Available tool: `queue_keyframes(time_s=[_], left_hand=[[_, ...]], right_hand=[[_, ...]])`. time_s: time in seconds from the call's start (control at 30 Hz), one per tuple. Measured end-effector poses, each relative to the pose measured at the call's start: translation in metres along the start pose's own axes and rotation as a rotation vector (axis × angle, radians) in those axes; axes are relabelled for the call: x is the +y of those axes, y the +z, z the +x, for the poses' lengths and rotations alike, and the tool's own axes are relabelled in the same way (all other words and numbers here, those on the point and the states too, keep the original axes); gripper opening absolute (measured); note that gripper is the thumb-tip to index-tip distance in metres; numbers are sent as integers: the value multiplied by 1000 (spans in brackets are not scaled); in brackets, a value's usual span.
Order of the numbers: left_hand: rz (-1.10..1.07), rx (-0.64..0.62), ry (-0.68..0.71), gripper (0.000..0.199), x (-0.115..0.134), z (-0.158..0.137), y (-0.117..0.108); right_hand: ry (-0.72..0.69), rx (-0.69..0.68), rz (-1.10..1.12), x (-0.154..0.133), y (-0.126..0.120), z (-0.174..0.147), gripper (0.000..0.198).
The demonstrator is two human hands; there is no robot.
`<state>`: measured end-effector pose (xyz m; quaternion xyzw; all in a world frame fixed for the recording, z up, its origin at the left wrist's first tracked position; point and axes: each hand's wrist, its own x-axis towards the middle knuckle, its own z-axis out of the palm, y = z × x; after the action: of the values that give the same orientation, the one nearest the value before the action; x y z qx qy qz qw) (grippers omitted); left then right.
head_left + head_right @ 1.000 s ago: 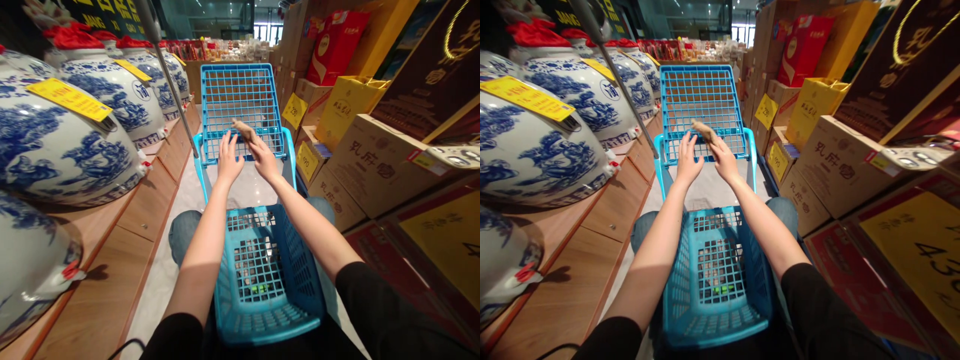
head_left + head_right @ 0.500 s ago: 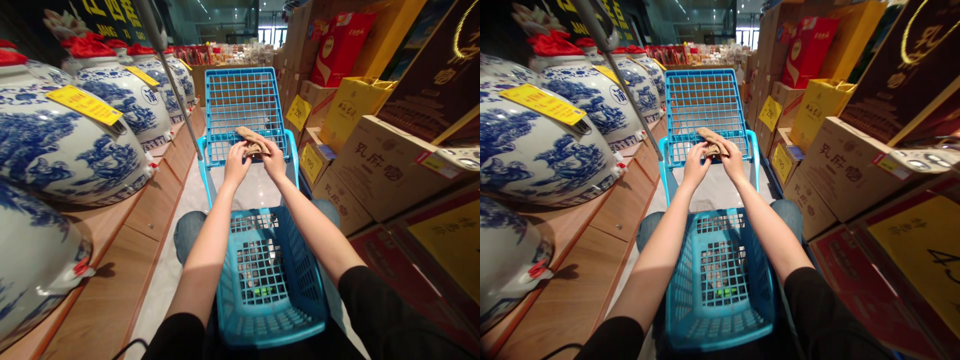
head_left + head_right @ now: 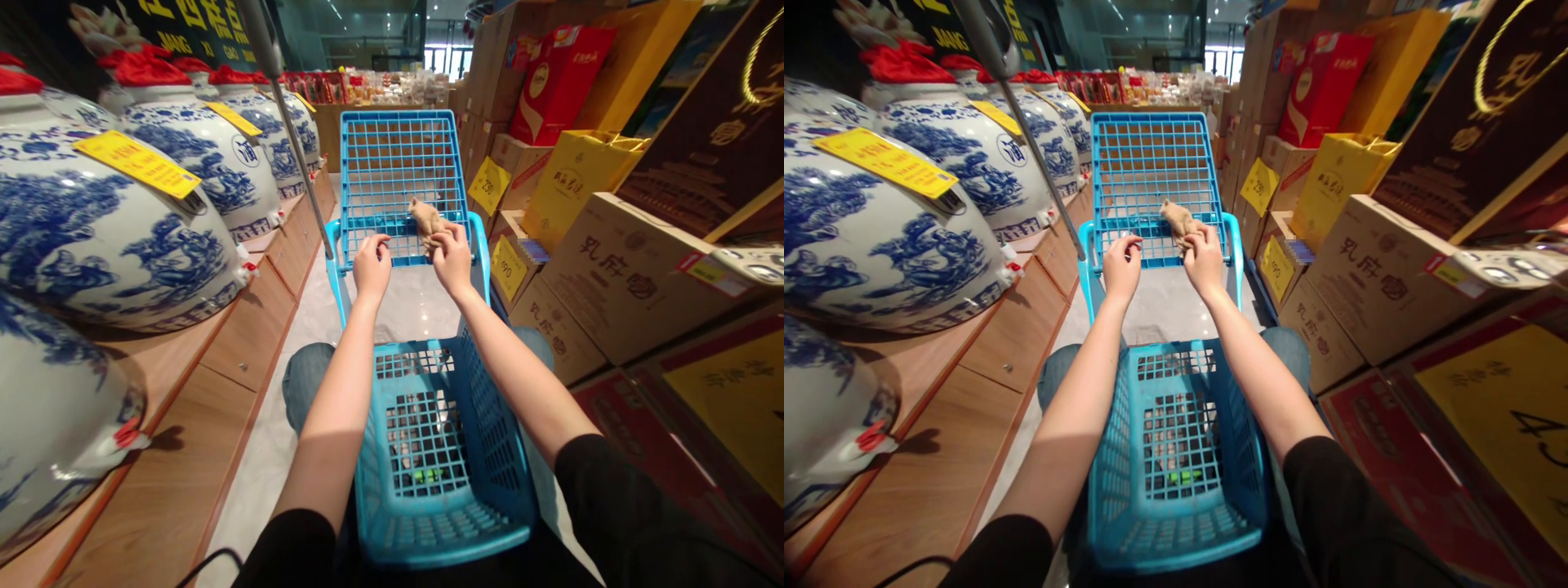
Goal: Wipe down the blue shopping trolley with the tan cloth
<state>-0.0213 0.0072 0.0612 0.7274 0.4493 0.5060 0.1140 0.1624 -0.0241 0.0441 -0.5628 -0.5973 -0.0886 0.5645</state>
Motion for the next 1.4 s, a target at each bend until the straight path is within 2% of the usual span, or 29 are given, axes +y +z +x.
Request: queue_keyframes(time_s=[0.13,0.2,0.33,0.43,0.57,0.67,0.77,0.83,0.9,1.07,1.17,1.23,1.33,1.4], left_hand=[[8,-5,3,35,-2,0,0],[6,-18,-2,36,-1,-1,0],[-7,-28,-6,37,0,-1,0],[-5,-31,7,36,-1,0,1],[27,-66,27,34,-2,-1,4],[46,-89,28,33,-2,-2,4],[46,-102,18,36,-1,-2,2],[41,-111,10,37,-2,-1,2],[34,-121,13,37,-2,0,3],[51,-112,39,35,-5,-1,5],[77,-119,37,33,-4,-5,4],[92,-133,39,32,-2,-8,3],[88,-137,48,32,1,-11,2],[82,-136,48,32,2,-11,2]], right_hand=[[-139,-252,-223,-24,9,-10,21],[-128,-317,-296,-29,9,-11,22],[-63,-237,-306,-23,-1,-5,24],[-110,-203,-261,-22,-4,-4,29],[-152,-351,-327,-36,3,-10,23],[-83,-419,-396,-43,2,-11,22],[-14,-297,-415,-35,-10,-4,25],[-26,-168,-398,-25,-20,2,28],[-19,-109,-392,-18,-25,6,31],[127,-258,-493,-24,-20,4,25],[208,-262,-479,-27,-18,0,24],[200,-183,-411,-23,-19,-2,24],[98,-15,-285,-12,-23,-3,27],[68,18,-272,-6,-25,-2,27]])
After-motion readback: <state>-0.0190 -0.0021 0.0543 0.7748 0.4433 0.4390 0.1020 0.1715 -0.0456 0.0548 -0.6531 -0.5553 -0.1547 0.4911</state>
